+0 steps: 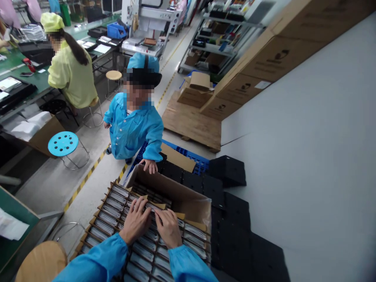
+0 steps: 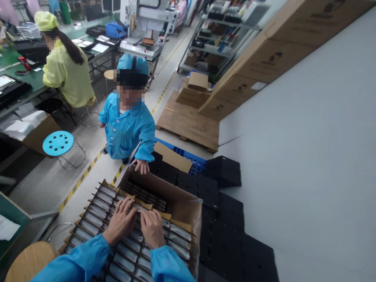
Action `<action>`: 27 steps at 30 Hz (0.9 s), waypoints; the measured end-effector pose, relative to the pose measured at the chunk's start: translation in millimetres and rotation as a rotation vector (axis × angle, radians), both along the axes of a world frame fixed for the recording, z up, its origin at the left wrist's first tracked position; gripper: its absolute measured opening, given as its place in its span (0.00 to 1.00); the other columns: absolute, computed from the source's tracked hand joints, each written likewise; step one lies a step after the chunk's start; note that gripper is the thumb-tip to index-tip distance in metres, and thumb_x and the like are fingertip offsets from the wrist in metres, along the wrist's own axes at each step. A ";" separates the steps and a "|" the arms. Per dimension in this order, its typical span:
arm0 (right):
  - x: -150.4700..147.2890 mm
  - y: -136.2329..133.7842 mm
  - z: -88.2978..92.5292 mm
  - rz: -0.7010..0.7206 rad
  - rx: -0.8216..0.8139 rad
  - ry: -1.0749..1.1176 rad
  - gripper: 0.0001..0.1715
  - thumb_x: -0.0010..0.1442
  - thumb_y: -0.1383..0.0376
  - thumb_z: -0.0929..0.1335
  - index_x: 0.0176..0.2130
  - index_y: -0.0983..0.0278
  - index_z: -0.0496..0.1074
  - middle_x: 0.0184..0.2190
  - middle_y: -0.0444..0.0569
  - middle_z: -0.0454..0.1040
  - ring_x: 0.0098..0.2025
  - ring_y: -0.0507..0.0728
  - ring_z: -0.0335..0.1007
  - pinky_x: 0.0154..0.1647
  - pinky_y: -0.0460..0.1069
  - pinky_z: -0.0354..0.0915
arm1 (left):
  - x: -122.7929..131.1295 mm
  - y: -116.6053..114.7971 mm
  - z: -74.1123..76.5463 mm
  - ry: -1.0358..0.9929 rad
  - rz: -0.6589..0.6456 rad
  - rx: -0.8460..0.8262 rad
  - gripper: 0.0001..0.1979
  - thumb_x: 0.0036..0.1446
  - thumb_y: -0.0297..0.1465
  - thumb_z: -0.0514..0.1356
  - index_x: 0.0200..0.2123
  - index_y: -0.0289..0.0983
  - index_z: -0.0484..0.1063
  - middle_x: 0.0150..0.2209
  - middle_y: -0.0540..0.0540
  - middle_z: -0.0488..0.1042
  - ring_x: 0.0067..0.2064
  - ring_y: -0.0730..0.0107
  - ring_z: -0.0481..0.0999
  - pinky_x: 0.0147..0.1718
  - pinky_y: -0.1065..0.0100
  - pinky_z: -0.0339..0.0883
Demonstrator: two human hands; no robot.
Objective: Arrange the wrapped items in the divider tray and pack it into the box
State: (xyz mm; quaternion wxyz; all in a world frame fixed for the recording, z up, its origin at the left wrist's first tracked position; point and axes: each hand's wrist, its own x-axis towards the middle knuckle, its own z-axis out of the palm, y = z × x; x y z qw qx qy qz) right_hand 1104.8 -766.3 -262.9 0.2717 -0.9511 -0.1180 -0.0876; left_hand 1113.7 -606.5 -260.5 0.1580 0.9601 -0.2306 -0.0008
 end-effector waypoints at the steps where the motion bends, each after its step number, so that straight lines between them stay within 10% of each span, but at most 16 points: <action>1: 0.4 0.3 0.1 -0.002 0.000 0.001 0.16 0.68 0.69 0.58 0.39 0.65 0.73 0.31 0.48 0.78 0.34 0.55 0.72 0.51 0.54 0.59 | 0.5 0.1 -0.2 -0.004 0.003 -0.003 0.12 0.60 0.33 0.55 0.48 0.40 0.69 0.57 0.43 0.66 0.64 0.59 0.56 0.63 0.55 0.50; 9: 7.3 -0.5 21.1 0.031 -0.031 0.133 0.15 0.67 0.69 0.59 0.41 0.63 0.74 0.33 0.48 0.79 0.40 0.57 0.70 0.53 0.56 0.58 | 12.9 -5.4 13.9 0.046 0.000 0.012 0.12 0.61 0.32 0.54 0.47 0.38 0.70 0.59 0.40 0.65 0.64 0.54 0.58 0.61 0.51 0.53; 15: 47.6 -70.7 15.5 -0.170 0.033 0.266 0.15 0.66 0.64 0.61 0.40 0.64 0.76 0.35 0.51 0.78 0.40 0.58 0.71 0.46 0.53 0.64 | 20.4 -10.3 18.3 0.121 -0.035 0.017 0.13 0.62 0.33 0.53 0.48 0.38 0.71 0.61 0.39 0.64 0.64 0.52 0.58 0.62 0.51 0.51; 19: 94.3 -131.6 -40.8 -0.116 -0.003 0.690 0.09 0.61 0.66 0.66 0.37 0.64 0.76 0.35 0.49 0.79 0.38 0.57 0.72 0.42 0.50 0.66 | 20.3 -14.7 17.3 0.142 -0.026 0.007 0.14 0.62 0.34 0.54 0.48 0.38 0.71 0.61 0.40 0.64 0.63 0.55 0.59 0.64 0.54 0.49; 27: 128.6 -166.4 -220.7 0.131 -0.096 1.152 0.09 0.60 0.70 0.66 0.34 0.66 0.77 0.31 0.49 0.79 0.34 0.54 0.73 0.37 0.46 0.62 | 23.0 -22.8 12.4 0.156 -0.026 -0.024 0.12 0.58 0.34 0.55 0.44 0.42 0.73 0.54 0.46 0.72 0.67 0.66 0.50 0.69 0.62 0.37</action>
